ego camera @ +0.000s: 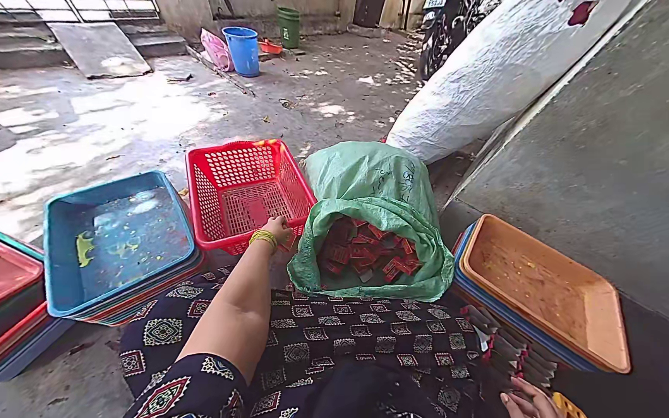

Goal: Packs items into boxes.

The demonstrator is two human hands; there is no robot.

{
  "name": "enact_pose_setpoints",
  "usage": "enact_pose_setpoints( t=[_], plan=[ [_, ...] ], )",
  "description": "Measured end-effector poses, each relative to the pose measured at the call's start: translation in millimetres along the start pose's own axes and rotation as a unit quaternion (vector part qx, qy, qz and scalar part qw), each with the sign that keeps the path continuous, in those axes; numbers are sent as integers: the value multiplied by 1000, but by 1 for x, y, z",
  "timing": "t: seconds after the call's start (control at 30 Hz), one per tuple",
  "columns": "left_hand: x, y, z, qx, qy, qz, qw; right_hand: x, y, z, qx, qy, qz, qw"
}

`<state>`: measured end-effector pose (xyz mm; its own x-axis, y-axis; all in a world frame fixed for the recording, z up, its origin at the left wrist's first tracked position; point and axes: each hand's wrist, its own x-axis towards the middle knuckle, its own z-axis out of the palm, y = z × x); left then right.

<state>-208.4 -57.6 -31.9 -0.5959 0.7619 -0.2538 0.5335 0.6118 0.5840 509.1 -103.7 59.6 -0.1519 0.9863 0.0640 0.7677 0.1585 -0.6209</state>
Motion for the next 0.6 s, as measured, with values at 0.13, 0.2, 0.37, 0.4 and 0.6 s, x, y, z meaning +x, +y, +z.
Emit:
enact_pose_setpoints(
  t=[0.13, 0.2, 0.37, 0.4, 0.6],
  plan=[
    [0, 1, 13, 2, -44, 28, 999, 7, -9, 7, 0, 5, -17, 1000],
    [-15, 16, 9, 8, -90, 33, 995, 7, -11, 11, -2, 14, -16, 1000],
    [-54, 40, 11, 80, -94, 55, 991, 6, -18, 13, -41, -13, -5, 999],
    [-52, 36, 17, 87, -77, 65, 991, 5, -19, 12, -42, -16, -5, 999],
    [-47, 40, -9, -43, 20, 69, 996, 1, -30, 15, -11, -23, -19, 1000]
  ],
)
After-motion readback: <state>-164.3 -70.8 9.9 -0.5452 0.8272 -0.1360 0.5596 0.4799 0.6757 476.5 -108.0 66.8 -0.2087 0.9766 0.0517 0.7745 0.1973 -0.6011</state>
